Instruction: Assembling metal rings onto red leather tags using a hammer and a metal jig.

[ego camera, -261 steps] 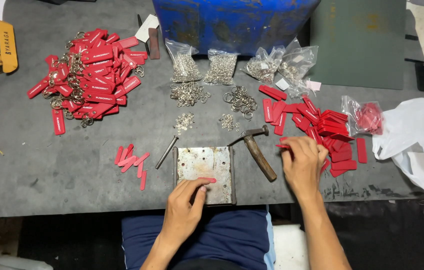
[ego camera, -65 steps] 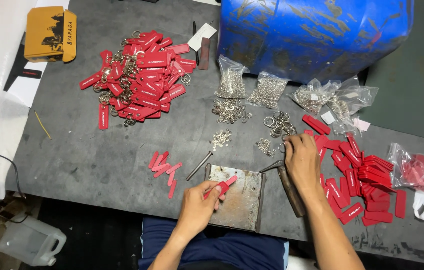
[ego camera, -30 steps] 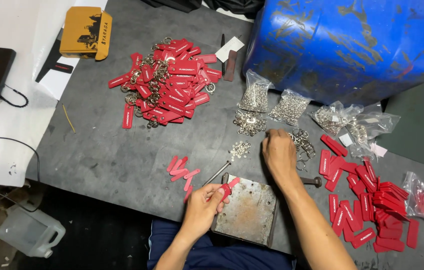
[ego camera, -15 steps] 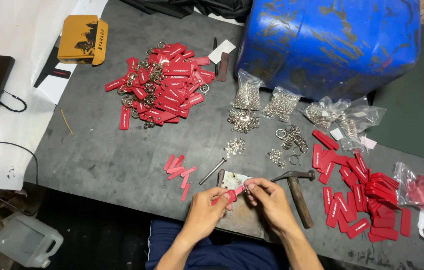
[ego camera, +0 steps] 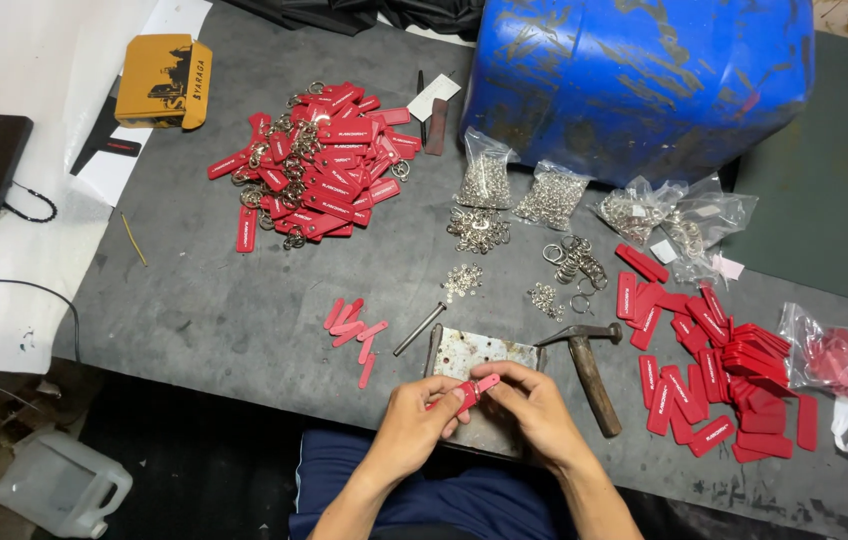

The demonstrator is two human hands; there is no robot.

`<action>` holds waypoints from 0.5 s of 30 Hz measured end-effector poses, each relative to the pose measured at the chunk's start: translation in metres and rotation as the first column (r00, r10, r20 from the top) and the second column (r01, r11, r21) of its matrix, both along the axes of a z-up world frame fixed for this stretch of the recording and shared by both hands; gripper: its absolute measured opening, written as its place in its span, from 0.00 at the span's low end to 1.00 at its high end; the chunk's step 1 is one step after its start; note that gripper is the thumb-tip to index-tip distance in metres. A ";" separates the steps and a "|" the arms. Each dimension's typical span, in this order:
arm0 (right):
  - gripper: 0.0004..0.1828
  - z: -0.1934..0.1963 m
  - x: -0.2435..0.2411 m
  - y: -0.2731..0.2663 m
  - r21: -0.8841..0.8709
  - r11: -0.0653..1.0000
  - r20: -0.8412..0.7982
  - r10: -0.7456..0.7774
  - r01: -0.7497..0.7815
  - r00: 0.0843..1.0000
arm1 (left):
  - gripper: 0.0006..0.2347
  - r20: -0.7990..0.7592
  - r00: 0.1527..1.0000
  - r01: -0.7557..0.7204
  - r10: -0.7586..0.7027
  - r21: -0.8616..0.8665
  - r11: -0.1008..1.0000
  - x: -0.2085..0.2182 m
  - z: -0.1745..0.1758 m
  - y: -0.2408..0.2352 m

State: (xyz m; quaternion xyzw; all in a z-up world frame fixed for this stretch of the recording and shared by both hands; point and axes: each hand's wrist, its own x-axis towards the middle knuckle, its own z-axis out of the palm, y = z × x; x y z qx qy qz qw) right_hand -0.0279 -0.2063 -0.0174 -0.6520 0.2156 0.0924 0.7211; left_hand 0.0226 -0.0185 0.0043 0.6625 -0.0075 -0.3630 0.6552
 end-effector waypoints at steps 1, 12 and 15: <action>0.16 -0.005 -0.002 -0.001 0.001 1.000 0.000 -0.003 0.003 1.000 | 0.09 0.000 1.000 0.003 -0.003 0.001 1.000 -0.001 0.000 -0.001; 0.22 0.012 -0.016 0.012 -0.505 0.858 0.443 0.165 0.093 0.881 | 0.08 0.030 1.000 -0.006 0.003 0.099 0.995 -0.003 0.017 -0.001; 0.23 0.013 -0.019 0.009 -0.408 0.913 0.388 0.148 0.025 0.910 | 0.08 0.030 1.000 0.002 -0.005 0.084 0.996 -0.005 0.014 0.000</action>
